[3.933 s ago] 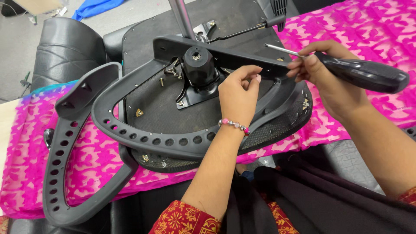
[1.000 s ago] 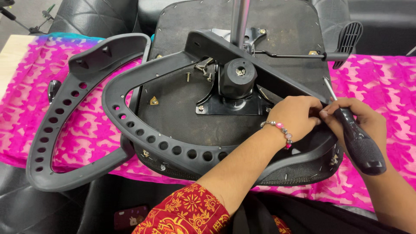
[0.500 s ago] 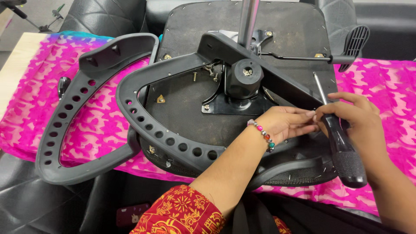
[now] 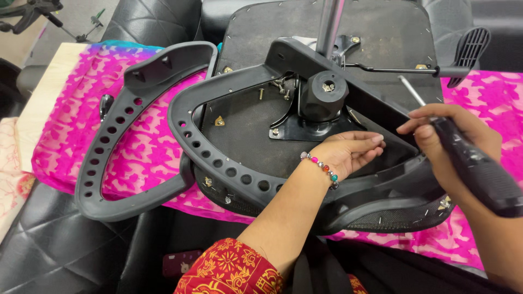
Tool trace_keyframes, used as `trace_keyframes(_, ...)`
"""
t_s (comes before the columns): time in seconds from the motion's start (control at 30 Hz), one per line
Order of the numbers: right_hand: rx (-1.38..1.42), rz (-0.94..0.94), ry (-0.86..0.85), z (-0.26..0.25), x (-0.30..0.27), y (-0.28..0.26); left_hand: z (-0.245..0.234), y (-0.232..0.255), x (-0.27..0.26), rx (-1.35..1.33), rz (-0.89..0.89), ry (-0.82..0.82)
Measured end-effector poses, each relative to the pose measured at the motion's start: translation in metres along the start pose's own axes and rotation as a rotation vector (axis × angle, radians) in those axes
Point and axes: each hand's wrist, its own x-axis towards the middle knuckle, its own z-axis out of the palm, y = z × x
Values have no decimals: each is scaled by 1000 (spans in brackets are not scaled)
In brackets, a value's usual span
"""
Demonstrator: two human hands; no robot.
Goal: The person uses a screwdriver to tighten screws on the underside of an office chair base. They repeatedly insert and turn the screwdriver to secure the base components while the chair remains upside down on a patterned cloth.
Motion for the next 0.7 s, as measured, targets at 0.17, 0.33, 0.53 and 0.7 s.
trace_keyframes(0.17,202,-11,-213,-10,5,15,9,-1,-10,81,47,115)
trace_keyframes(0.33,-204,162,-229,-4,3,14,19,4,-15,239,67,160)
trace_keyframes(0.53,-349,34,-399,8,13,10,10,2,-17,274,292,421)
trace_keyframes(0.7,-384,55,-429,37,18,9,3,9,-29,294,387,443)
